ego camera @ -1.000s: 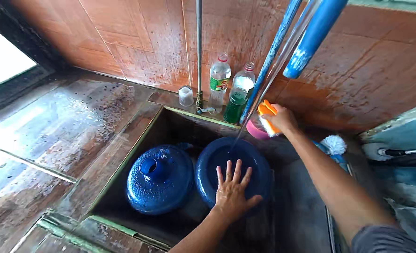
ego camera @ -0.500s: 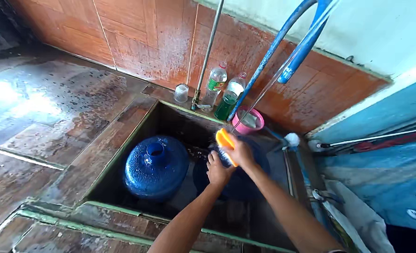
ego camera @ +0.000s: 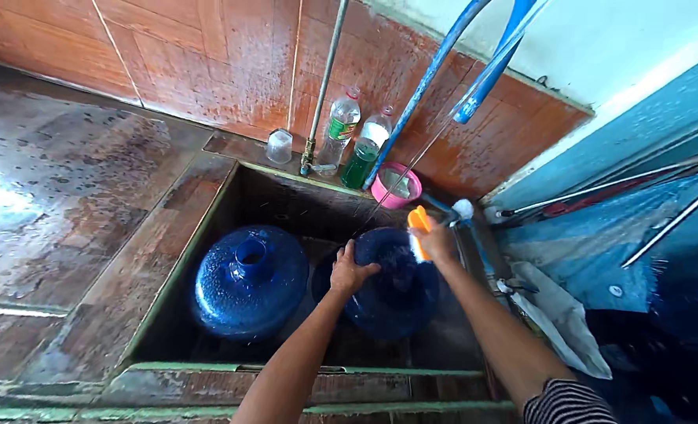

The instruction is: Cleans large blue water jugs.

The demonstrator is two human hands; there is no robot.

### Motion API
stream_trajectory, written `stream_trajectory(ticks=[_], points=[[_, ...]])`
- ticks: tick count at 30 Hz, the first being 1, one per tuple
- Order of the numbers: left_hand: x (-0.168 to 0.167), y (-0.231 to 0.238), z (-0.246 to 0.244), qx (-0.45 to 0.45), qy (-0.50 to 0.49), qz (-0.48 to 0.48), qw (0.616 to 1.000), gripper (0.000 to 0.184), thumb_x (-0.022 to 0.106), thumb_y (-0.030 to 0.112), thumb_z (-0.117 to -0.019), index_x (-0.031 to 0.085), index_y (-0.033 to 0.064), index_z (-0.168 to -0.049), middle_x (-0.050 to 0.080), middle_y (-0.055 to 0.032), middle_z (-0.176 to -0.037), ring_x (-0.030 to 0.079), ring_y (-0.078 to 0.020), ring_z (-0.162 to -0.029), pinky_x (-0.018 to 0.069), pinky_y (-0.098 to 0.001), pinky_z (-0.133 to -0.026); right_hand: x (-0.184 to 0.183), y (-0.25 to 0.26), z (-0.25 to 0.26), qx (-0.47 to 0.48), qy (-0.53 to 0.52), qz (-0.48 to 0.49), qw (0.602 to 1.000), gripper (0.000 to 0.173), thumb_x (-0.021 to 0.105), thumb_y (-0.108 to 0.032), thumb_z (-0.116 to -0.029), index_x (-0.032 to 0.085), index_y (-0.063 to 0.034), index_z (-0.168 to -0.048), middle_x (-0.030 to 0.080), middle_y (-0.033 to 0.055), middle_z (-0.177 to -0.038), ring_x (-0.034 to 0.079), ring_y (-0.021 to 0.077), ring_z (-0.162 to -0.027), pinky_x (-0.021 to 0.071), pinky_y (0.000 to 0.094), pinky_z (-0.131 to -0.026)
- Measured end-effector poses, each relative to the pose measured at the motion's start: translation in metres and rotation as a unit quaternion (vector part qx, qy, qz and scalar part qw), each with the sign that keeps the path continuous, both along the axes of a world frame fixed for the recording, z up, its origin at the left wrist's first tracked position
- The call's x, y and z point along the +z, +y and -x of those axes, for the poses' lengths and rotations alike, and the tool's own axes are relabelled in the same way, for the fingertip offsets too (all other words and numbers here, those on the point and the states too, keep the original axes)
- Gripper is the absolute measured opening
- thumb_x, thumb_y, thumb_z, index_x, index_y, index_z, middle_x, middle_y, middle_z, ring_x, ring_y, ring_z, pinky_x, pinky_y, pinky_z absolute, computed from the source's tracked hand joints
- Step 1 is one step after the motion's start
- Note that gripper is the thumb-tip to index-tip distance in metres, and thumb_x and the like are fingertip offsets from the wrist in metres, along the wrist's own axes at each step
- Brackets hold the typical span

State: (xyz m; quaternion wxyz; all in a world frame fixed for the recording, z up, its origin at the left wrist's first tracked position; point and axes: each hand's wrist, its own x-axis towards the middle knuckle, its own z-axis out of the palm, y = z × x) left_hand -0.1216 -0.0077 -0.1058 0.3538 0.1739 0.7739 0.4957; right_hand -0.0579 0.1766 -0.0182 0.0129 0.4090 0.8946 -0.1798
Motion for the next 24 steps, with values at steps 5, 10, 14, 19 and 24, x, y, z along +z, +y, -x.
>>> stream_trajectory(ticks=[5,10,14,19,24], points=[[0.005,-0.008,0.015,-0.024,0.034,0.024,0.999,0.104,0.083,0.043,-0.0846,0.024,0.0071,-0.162,0.029,-0.0288,-0.162,0.044,-0.0437,-0.142,0.0407,-0.0583,-0.113,-0.014,-0.034,0.007,0.122,0.044,0.004,0.992,0.061,0.067,-0.038,-0.0990,0.052,-0.0070,-0.149,0.069,0.0266,-0.122,0.065,0.0443,-0.116,0.0475,0.0626,-0.102],[0.016,0.009,-0.023,0.029,-0.028,0.065,0.997,0.123,0.084,0.045,-0.0821,0.001,0.0054,-0.164,0.019,-0.0317,-0.164,0.042,-0.0492,-0.141,0.0440,-0.0584,-0.109,0.000,-0.037,0.024,0.077,-0.009,-0.003,0.997,0.065,0.063,-0.038,-0.1016,0.043,-0.0073,-0.155,0.066,0.0277,-0.126,0.063,0.0442,-0.121,0.0468,0.0602,-0.104],[0.006,-0.011,-0.003,0.026,0.010,0.022,0.999,0.110,0.082,0.037,-0.0854,0.011,0.0032,-0.163,0.024,-0.0300,-0.163,0.042,-0.0434,-0.143,0.0410,-0.0545,-0.114,-0.010,-0.020,0.023,0.112,0.030,0.009,0.993,0.060,0.066,-0.037,-0.1003,0.050,-0.0089,-0.151,0.067,0.0287,-0.125,0.064,0.0474,-0.118,0.0464,0.0665,-0.101],[0.007,0.006,-0.031,0.065,-0.023,0.038,0.997,0.128,0.087,0.043,-0.0791,-0.002,0.0056,-0.164,0.014,-0.0336,-0.164,0.038,-0.0501,-0.143,0.0431,-0.0558,-0.111,-0.002,-0.046,0.025,0.133,-0.019,-0.013,0.991,0.067,0.064,-0.038,-0.1009,0.041,-0.0084,-0.156,0.068,0.0278,-0.121,0.065,0.0446,-0.116,0.0485,0.0602,-0.101],[0.003,-0.003,-0.017,0.025,0.006,0.017,1.000,0.118,0.083,0.041,-0.0841,0.003,0.0057,-0.164,0.016,-0.0305,-0.165,0.036,-0.0443,-0.147,0.0389,-0.0541,-0.115,-0.007,-0.001,0.033,0.046,0.041,0.003,0.998,0.058,0.065,-0.037,-0.1010,0.051,-0.0067,-0.148,0.066,0.0303,-0.125,0.063,0.0500,-0.117,0.0470,0.0684,-0.098]])
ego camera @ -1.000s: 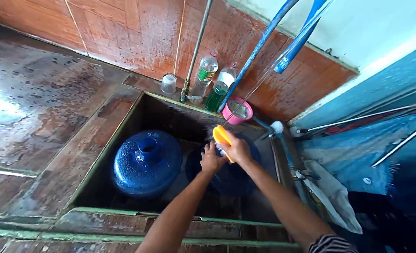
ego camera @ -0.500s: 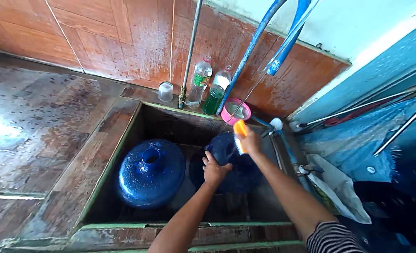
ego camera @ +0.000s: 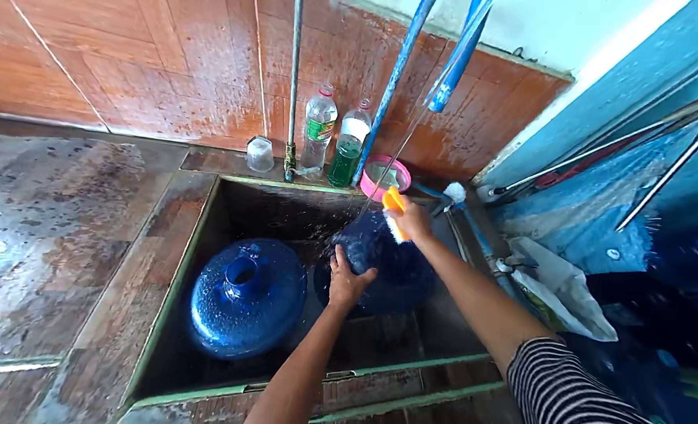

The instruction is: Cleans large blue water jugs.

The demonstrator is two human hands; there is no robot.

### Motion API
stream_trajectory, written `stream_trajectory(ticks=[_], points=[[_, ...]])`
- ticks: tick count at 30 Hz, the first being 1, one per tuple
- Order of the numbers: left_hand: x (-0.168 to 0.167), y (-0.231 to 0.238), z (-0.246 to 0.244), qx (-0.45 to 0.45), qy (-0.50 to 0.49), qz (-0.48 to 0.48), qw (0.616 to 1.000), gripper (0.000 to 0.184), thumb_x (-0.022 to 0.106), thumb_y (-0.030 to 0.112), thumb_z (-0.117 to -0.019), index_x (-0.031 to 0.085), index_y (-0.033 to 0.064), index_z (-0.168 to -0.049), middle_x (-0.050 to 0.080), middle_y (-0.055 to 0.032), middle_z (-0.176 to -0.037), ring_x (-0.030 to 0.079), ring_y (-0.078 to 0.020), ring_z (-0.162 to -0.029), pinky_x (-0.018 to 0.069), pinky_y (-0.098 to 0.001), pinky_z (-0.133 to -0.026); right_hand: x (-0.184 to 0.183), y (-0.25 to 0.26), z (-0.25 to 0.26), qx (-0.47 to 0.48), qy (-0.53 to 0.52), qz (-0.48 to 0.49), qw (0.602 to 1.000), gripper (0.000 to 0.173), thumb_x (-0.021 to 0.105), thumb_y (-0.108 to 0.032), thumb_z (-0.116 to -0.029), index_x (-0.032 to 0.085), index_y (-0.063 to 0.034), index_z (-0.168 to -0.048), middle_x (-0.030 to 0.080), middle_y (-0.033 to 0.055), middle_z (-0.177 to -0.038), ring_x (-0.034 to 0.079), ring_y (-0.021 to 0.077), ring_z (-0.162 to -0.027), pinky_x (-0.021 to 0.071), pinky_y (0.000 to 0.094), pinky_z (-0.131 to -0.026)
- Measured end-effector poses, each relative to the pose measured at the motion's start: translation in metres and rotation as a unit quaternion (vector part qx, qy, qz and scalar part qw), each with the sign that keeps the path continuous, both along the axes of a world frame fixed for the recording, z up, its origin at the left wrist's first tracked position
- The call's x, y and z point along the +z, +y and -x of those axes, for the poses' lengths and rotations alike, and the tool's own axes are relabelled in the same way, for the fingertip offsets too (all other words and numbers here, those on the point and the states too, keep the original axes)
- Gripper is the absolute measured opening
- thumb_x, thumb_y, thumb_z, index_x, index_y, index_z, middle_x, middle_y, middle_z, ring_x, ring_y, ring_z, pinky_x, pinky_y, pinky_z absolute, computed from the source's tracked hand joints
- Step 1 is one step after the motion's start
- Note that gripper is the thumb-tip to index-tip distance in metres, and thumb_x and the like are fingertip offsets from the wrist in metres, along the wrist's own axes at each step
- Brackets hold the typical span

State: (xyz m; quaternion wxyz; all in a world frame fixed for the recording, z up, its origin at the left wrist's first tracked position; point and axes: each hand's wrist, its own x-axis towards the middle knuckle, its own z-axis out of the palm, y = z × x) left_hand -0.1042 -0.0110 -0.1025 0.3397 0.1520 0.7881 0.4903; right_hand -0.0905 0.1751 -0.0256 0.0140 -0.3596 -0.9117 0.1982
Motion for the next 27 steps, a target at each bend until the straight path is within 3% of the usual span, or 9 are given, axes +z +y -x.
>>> stream_trajectory(ticks=[5,8,10,14,18,20,22,25,27], points=[[0.001,0.011,0.016,-0.030,0.039,-0.002,0.999,0.112,0.082,0.040,-0.0860,0.009,0.0007,-0.162,0.025,-0.0349,-0.160,0.041,-0.0464,-0.143,0.0399,-0.0555,-0.114,0.003,-0.041,0.004,0.081,-0.015,0.046,0.996,0.062,0.065,-0.036,-0.1013,0.045,-0.0119,-0.155,0.068,0.0279,-0.123,0.065,0.0456,-0.116,0.0482,0.0641,-0.099],[0.003,0.009,0.026,-0.036,0.036,-0.002,0.999,0.104,0.077,0.035,-0.0902,0.011,0.0033,-0.163,0.026,-0.0306,-0.162,0.038,-0.0425,-0.146,0.0357,-0.0558,-0.117,-0.011,-0.015,-0.010,-0.006,0.058,0.042,0.997,0.061,0.067,-0.036,-0.0998,0.049,-0.0076,-0.150,0.068,0.0290,-0.119,0.065,0.0489,-0.112,0.0502,0.0676,-0.094],[0.009,0.022,0.033,0.004,0.048,0.015,0.999,0.089,0.072,0.035,-0.0938,0.023,0.0025,-0.160,0.037,-0.0314,-0.155,0.046,-0.0450,-0.139,0.0404,-0.0603,-0.111,-0.003,-0.033,-0.038,0.002,-0.015,0.048,0.999,0.067,0.061,-0.040,-0.1023,0.038,-0.0111,-0.158,0.068,0.0268,-0.121,0.065,0.0453,-0.115,0.0500,0.0625,-0.098],[0.016,0.035,0.081,0.002,0.061,0.053,0.997,0.067,0.065,0.040,-0.0996,0.043,0.0044,-0.151,0.059,-0.0295,-0.134,0.057,-0.0443,-0.127,0.0432,-0.0623,-0.105,0.006,-0.027,-0.100,-0.009,-0.078,0.078,0.994,0.065,0.059,-0.041,-0.1033,0.039,-0.0113,-0.158,0.066,0.0280,-0.125,0.063,0.0457,-0.119,0.0472,0.0621,-0.102],[0.020,0.069,0.065,-0.142,0.108,0.044,0.983,0.069,0.070,0.036,-0.0967,0.043,0.0074,-0.153,0.057,-0.0273,-0.139,0.056,-0.0423,-0.130,0.0430,-0.0618,-0.108,-0.003,0.023,-0.079,-0.122,-0.020,0.078,0.989,0.065,0.063,-0.039,-0.1017,0.042,-0.0077,-0.155,0.065,0.0273,-0.128,0.062,0.0437,-0.122,0.0473,0.0612,-0.104],[0.025,0.086,0.061,-0.204,0.133,0.046,0.969,0.068,0.071,0.035,-0.0965,0.044,0.0070,-0.153,0.052,-0.0267,-0.146,0.051,-0.0407,-0.136,0.0383,-0.0592,-0.113,0.000,0.003,-0.056,-0.070,0.009,0.087,0.994,0.067,0.062,-0.039,-0.1017,0.040,-0.0099,-0.157,0.067,0.0256,-0.126,0.063,0.0422,-0.120,0.0478,0.0597,-0.103],[0.030,0.078,0.064,-0.181,0.158,0.075,0.968,0.068,0.072,0.038,-0.0953,0.049,0.0035,-0.149,0.053,-0.0276,-0.145,0.051,-0.0415,-0.136,0.0384,-0.0590,-0.113,0.002,0.006,-0.053,-0.045,0.013,0.094,0.994,0.063,0.061,-0.039,-0.1030,0.042,-0.0124,-0.157,0.067,0.0258,-0.126,0.064,0.0432,-0.120,0.0473,0.0611,-0.103],[0.031,0.045,0.035,-0.085,0.121,0.130,0.980,0.094,0.077,0.048,-0.0892,0.032,-0.0048,-0.153,0.050,-0.0340,-0.143,0.054,-0.0459,-0.131,0.0443,-0.0599,-0.108,-0.005,0.030,-0.053,-0.102,0.017,0.095,0.990,0.064,0.064,-0.037,-0.1014,0.044,-0.0054,-0.153,0.065,0.0289,-0.128,0.062,0.0461,-0.121,0.0479,0.0633,-0.101],[0.026,0.044,0.015,-0.058,0.083,0.111,0.989,0.099,0.078,0.042,-0.0900,0.021,-0.0034,-0.157,0.040,-0.0353,-0.150,0.049,-0.0458,-0.135,0.0433,-0.0576,-0.109,0.002,0.004,-0.038,-0.056,0.002,0.102,0.993,0.064,0.064,-0.037,-0.1010,0.044,-0.0041,-0.153,0.064,0.0282,-0.129,0.061,0.0446,-0.122,0.0467,0.0618,-0.103]])
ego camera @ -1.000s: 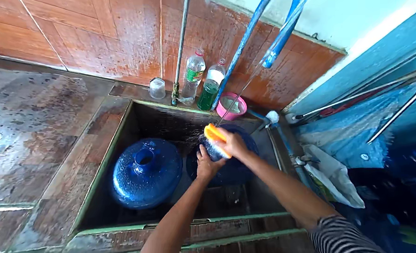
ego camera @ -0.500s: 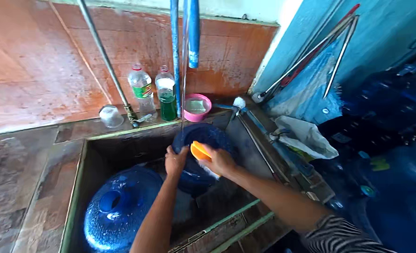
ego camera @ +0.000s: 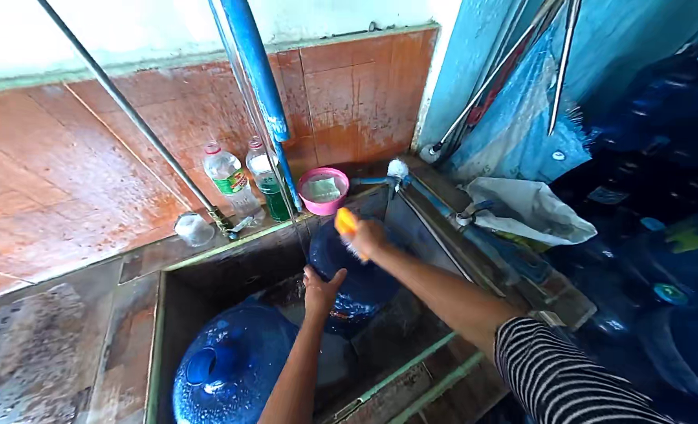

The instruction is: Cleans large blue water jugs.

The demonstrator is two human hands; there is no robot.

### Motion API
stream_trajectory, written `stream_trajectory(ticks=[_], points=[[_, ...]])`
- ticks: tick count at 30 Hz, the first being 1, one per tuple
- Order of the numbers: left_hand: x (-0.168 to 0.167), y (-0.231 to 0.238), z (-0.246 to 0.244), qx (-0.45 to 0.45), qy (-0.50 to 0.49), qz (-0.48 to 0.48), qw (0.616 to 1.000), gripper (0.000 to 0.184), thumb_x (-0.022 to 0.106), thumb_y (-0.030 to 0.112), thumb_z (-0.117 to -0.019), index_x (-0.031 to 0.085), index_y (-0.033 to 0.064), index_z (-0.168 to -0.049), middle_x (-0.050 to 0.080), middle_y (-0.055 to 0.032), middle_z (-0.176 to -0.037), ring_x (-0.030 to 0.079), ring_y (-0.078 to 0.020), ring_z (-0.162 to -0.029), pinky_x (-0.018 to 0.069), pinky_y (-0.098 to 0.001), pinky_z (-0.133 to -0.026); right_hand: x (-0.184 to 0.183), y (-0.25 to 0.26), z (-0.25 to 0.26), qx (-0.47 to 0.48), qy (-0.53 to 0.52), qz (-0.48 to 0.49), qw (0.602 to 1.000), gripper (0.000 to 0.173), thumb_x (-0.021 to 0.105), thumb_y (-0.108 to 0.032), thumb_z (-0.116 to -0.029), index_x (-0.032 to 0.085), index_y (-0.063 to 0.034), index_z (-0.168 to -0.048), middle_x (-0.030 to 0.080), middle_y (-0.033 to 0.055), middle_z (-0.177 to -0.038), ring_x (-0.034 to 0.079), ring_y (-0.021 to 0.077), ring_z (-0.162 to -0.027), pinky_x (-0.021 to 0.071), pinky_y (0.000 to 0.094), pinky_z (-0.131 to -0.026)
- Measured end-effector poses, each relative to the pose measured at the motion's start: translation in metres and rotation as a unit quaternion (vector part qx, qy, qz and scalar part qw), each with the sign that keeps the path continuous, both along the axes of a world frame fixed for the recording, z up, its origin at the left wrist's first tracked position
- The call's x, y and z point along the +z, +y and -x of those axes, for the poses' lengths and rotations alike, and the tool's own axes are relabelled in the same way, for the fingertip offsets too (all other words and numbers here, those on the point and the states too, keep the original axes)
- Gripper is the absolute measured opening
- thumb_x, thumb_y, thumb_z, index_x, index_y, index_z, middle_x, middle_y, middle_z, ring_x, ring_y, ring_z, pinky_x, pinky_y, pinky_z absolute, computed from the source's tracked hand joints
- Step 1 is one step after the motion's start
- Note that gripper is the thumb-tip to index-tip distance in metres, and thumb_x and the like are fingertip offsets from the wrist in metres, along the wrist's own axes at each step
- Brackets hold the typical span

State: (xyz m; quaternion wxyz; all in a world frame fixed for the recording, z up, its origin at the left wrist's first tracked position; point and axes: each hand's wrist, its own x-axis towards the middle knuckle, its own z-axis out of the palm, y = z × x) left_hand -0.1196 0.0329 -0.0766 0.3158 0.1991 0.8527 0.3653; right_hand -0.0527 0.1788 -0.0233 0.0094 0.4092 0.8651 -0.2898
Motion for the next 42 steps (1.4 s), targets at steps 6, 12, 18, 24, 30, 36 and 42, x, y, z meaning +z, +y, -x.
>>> stream_trajectory(ticks=[6,12,18,24,30,36,42], points=[[-0.005,-0.010,0.009,-0.011,-0.013,-0.032,0.999,0.093,0.072,0.033,-0.0962,0.014,0.0019,-0.162,0.036,-0.0338,-0.155,0.044,-0.0448,-0.140,0.0387,-0.0568,-0.113,-0.008,0.012,0.017,0.018,0.054,-0.006,0.998,0.059,0.065,-0.033,-0.1014,0.046,-0.0089,-0.152,0.066,0.0280,-0.126,0.063,0.0474,-0.119,0.0492,0.0649,-0.098],[0.016,0.018,0.050,0.010,0.108,0.101,0.989,0.056,0.043,0.030,-0.1101,0.035,-0.0032,-0.154,0.047,-0.0347,-0.146,0.048,-0.0471,-0.137,0.0384,-0.0600,-0.111,0.000,-0.041,-0.060,0.125,-0.018,0.077,0.989,0.065,0.058,-0.041,-0.1038,0.036,-0.0171,-0.160,0.065,0.0252,-0.129,0.062,0.0439,-0.122,0.0459,0.0620,-0.102],[0.009,0.045,0.038,-0.138,0.307,0.150,0.930,0.054,0.040,0.038,-0.1110,0.046,0.0040,-0.153,0.051,-0.0320,-0.145,0.053,-0.0501,-0.131,0.0412,-0.0652,-0.105,-0.069,0.031,-0.121,-0.111,0.258,0.160,0.946,0.057,0.070,-0.032,-0.0984,0.055,-0.0010,-0.144,0.068,0.0258,-0.125,0.067,0.0379,-0.116,0.0496,0.0545,-0.104],[0.007,0.101,0.035,-0.180,0.367,0.188,0.893,0.054,0.031,0.037,-0.1127,0.064,-0.0013,-0.133,0.059,-0.0299,-0.138,0.050,-0.0485,-0.134,0.0312,-0.0671,-0.112,-0.096,0.009,-0.124,-0.156,0.337,0.262,0.891,0.058,0.071,-0.032,-0.0955,0.056,-0.0031,-0.143,0.068,0.0198,-0.126,0.068,0.0279,-0.114,0.0531,0.0472,-0.102],[-0.019,0.110,0.024,-0.244,0.402,-0.007,0.883,0.040,0.046,0.024,-0.1070,0.073,-0.0052,-0.114,0.067,-0.0276,-0.124,0.058,-0.0460,-0.125,0.0336,-0.0611,-0.113,-0.113,0.063,-0.063,-0.161,0.347,0.374,0.845,0.048,0.072,-0.030,-0.0974,0.061,-0.0008,-0.134,0.068,0.0252,-0.119,0.067,0.0362,-0.106,0.0529,0.0541,-0.094],[-0.006,0.113,0.069,0.053,0.313,0.183,0.930,0.090,0.057,0.060,-0.0980,0.036,-0.0092,-0.152,0.023,-0.0405,-0.158,0.020,-0.0556,-0.150,0.0224,-0.0673,-0.117,-0.113,-0.038,-0.072,-0.197,0.382,0.349,0.833,0.064,0.068,-0.030,-0.0979,0.046,0.0013,-0.150,0.066,0.0232,-0.129,0.066,0.0291,-0.118,0.0509,0.0453,-0.105],[-0.006,0.094,0.038,-0.073,0.354,0.104,0.927,0.081,0.067,0.051,-0.0935,0.048,-0.0098,-0.144,0.033,-0.0365,-0.155,0.031,-0.0524,-0.146,0.0223,-0.0698,-0.115,-0.097,0.062,-0.020,-0.152,0.313,0.342,0.873,0.050,0.072,-0.032,-0.0970,0.061,-0.0016,-0.134,0.067,0.0272,-0.118,0.066,0.0413,-0.108,0.0514,0.0605,-0.093]])
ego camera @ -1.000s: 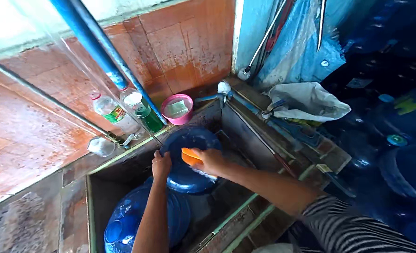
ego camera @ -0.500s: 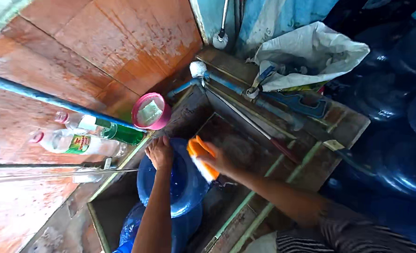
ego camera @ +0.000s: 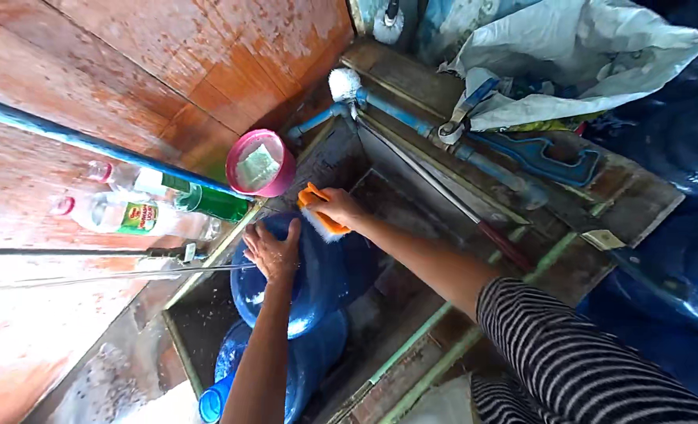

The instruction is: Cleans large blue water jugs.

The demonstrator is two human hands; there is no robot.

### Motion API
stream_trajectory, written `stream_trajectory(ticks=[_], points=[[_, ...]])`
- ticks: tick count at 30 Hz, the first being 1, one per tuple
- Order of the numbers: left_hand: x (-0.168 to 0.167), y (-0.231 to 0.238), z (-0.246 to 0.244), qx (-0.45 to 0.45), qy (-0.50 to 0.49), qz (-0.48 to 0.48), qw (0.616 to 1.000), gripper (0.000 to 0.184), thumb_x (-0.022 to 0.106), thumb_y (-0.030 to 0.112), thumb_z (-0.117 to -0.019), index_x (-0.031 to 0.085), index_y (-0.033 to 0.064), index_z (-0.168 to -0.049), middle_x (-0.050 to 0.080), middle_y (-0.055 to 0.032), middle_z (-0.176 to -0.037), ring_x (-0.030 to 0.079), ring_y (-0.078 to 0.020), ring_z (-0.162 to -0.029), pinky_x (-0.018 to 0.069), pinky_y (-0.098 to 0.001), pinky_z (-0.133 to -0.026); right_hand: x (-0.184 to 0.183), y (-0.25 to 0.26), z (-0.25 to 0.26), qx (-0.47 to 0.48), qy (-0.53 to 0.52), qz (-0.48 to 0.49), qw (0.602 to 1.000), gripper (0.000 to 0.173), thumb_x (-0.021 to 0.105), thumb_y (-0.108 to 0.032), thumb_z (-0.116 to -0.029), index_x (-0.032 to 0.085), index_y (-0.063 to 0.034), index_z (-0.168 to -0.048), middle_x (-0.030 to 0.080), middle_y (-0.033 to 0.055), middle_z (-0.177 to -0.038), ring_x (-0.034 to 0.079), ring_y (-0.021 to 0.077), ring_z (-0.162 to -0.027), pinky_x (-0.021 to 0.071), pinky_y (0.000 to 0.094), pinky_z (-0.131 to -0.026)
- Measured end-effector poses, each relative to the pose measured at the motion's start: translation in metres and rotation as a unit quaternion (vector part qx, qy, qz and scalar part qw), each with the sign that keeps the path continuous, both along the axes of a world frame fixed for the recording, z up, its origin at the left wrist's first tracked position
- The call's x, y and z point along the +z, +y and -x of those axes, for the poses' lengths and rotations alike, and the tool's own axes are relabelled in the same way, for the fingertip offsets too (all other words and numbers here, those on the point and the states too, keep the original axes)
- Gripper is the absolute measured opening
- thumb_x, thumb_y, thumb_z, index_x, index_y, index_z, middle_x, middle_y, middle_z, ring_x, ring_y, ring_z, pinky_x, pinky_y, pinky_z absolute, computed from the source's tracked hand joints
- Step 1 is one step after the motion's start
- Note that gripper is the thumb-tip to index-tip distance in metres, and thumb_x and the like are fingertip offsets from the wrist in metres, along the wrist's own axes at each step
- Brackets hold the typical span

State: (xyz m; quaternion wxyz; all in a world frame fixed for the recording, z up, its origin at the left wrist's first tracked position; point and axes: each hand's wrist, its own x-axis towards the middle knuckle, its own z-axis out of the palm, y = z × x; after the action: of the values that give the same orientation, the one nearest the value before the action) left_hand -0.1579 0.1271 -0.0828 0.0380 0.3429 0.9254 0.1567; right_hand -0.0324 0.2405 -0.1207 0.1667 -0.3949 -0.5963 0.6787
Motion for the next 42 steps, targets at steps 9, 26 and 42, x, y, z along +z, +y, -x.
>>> stream_trajectory(ticks=[9,26,42], points=[[0.008,-0.021,-0.038,-0.049,-0.084,0.051,0.994,0.086,0.056,0.055,-0.0994,0.031,-0.0044,-0.157,0.021,-0.0297,-0.165,0.022,-0.0439,-0.154,0.0170,-0.0637,-0.122,0.035,-0.004,-0.009,0.095,-0.153,-0.152,0.972,0.058,0.068,-0.038,-0.0992,0.055,-0.0033,-0.144,0.065,0.0278,-0.127,0.063,0.0430,-0.119,0.0469,0.0610,-0.104],[-0.018,-0.108,-0.115,-0.384,-0.150,-0.041,0.910,0.088,0.086,0.005,-0.0762,0.044,0.0047,-0.154,0.030,-0.0167,-0.166,0.024,-0.0346,-0.155,0.0072,-0.0575,-0.125,0.106,-0.054,0.042,0.193,-0.360,-0.509,0.758,0.060,0.067,-0.032,-0.1000,0.050,-0.0023,-0.149,0.063,0.0332,-0.129,0.057,0.0519,-0.125,0.0404,0.0674,-0.104],[-0.043,-0.146,-0.086,-0.328,-0.051,-0.192,0.923,0.047,0.067,0.001,-0.0906,0.063,0.0054,-0.138,0.055,-0.0159,-0.150,0.042,-0.0370,-0.146,0.0229,-0.0595,-0.121,0.092,-0.141,0.080,0.371,-0.243,-0.560,0.700,0.066,0.067,-0.038,-0.0994,0.047,-0.0049,-0.153,0.069,0.0329,-0.114,0.066,0.0510,-0.110,0.0478,0.0672,-0.096]])
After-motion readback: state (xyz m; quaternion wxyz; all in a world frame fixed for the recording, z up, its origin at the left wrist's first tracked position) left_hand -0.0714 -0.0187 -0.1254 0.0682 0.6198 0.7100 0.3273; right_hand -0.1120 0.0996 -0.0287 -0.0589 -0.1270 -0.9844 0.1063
